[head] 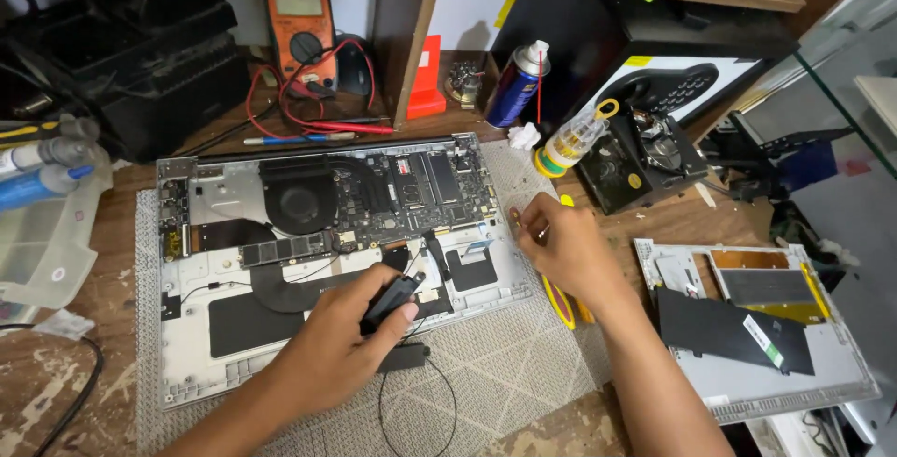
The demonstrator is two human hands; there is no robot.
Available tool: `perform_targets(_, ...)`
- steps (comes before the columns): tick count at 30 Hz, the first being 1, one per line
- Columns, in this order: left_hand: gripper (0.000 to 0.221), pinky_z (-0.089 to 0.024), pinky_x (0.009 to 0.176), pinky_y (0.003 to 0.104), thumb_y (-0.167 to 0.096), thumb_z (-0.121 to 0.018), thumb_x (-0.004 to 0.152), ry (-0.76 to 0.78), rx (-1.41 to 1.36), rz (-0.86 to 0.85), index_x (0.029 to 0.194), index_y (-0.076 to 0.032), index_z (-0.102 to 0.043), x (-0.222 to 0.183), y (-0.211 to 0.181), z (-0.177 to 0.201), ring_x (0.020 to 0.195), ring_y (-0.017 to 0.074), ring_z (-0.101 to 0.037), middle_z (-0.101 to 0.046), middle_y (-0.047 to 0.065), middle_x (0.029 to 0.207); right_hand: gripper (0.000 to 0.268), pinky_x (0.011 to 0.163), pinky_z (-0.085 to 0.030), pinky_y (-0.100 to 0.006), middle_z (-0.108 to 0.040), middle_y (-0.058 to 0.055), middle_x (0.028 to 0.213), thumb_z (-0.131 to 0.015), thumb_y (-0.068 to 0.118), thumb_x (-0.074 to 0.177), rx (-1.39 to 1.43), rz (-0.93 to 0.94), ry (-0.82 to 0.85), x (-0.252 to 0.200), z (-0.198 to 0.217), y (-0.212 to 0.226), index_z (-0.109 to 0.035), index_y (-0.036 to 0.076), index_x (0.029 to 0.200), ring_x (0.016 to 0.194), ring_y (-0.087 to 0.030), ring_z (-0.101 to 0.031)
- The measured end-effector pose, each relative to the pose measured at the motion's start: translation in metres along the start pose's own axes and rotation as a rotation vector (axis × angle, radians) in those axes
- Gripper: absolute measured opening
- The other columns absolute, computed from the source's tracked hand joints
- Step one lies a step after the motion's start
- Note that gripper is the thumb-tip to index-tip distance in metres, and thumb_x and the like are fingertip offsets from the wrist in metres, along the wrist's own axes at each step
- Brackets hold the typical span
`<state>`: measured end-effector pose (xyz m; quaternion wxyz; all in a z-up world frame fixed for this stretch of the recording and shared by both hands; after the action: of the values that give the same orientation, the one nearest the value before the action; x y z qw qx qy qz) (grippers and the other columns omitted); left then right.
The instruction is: Inspecting and reconnecting internal motherboard components and wiring in a laptop during a repair.
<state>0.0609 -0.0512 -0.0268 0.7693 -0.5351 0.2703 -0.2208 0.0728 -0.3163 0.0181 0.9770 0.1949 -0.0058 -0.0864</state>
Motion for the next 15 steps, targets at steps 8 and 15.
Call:
perform_targets(8,0.017,-0.044,0.056,0.031,-0.033,-0.062,0.098,-0.04,0.062,0.014,0.103,-0.018,-0.065,0.0,0.001,0.003,0.064,0.0138,-0.055,-0.061,0.001,0.076,0.006,0.064,-0.046,-0.032,-0.072,0.0,0.073,-0.072,0.014,0.088,0.122,-0.006,-0.048,0.001,0.02,-0.012,-0.068,0.011,0.085,0.063,-0.013,-0.062)
perform_targets(15,0.013,-0.042,0.055,0.03,-0.029,-0.066,0.096,-0.093,0.089,-0.02,0.098,-0.016,-0.065,0.0,0.001,0.005,0.061,0.0134,-0.051,-0.057,-0.001,0.069,0.007,0.064,-0.048,-0.04,-0.077,0.001,0.082,-0.074,0.027,0.083,-0.25,-0.195,0.197,-0.001,0.017,-0.031,-0.076,0.021,0.085,0.08,-0.02,-0.071)
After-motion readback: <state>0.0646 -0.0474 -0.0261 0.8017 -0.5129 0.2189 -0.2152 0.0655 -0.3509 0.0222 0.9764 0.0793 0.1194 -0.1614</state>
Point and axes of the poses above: each hand's wrist, its own x-axis towards the middle knuckle, its own z-axis out of the back of the hand, y = z × x, the point moved 8 cm from there along x, towards the middle knuckle
